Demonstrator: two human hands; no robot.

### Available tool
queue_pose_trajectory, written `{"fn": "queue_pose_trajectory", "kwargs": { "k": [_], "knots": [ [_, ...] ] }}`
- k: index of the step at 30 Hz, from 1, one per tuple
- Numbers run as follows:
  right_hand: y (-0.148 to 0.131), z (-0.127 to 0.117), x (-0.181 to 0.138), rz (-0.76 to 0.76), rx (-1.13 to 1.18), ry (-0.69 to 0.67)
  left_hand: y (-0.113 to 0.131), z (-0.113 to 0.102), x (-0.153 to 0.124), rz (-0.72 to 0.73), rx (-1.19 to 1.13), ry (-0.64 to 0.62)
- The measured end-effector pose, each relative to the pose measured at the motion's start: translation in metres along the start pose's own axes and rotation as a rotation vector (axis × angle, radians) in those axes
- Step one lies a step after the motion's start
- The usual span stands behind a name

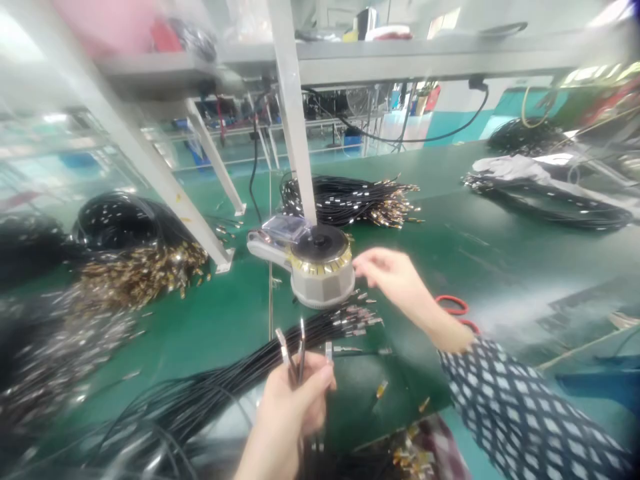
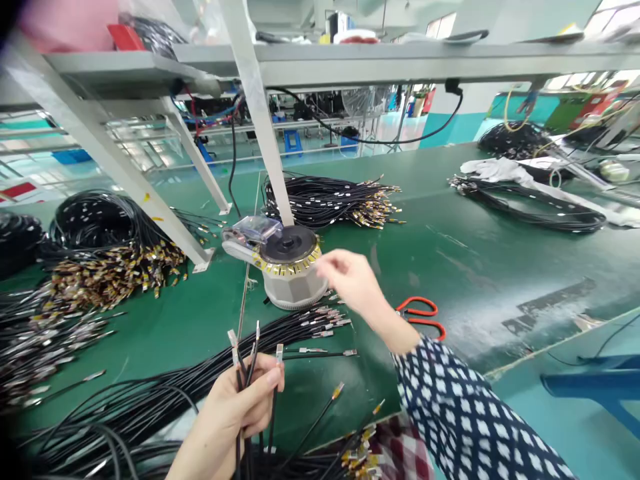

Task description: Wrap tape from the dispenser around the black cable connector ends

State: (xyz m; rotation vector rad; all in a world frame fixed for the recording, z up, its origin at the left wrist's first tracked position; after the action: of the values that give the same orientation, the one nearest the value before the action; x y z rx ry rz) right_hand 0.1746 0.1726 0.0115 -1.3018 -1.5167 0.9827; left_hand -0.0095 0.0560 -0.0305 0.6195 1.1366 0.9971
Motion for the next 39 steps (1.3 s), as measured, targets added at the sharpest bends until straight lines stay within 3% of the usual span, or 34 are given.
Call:
{"fn": "queue_pose_trajectory", "kwargs": {
  "k": [3,6,9,12,16,18,24,32,39],
  "knots": [
    [0.009,-0.017,0.049,-0.015,-0.044,0.146,-0.004,-0.002,0.005,0.012,-0.011,-0.003],
    [0.017,-0.019,0.084,0.035,-0.061,0.11,-0.008,-0.005,0.011,0.023,-0.007,-0.032],
    [0.02,-0.013,0.097,0.063,-0.067,0.054,-0.01,-0.008,0.014,0.033,-0.019,-0.049],
    [0.018,-0.01,0.093,0.019,-0.072,0.07,-0.01,-0.01,0.014,0.022,-0.013,-0.049],
    [0.01,-0.012,0.081,-0.096,-0.058,0.204,-0.009,-0.009,0.013,0.03,-0.015,-0.027],
    [0.009,-0.013,0.078,-0.096,-0.028,0.238,-0.008,-0.008,0.013,0.029,-0.022,-0.025],
    [0.017,-0.007,0.079,0.021,0.045,0.163,-0.007,-0.007,0.014,0.025,-0.039,-0.034],
    [0.011,-0.004,0.065,-0.12,0.07,0.295,-0.005,-0.006,0.011,0.018,-0.029,-0.016],
    [0.025,-0.004,0.065,0.047,0.202,0.199,-0.005,-0.006,0.011,0.009,-0.031,-0.019]
  ]
}}
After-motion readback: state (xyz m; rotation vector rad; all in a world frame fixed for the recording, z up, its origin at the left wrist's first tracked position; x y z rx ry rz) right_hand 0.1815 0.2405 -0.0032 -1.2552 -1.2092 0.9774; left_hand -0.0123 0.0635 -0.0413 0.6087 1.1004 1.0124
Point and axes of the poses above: each hand's wrist, its own x-axis towards the middle knuckle, its own z-axis out of the palm, y = z × x, the point moved 1 cm from there along x, towards the middle knuckle, and after that the axes turned 1 degree about -y, right-handed, at the moved point
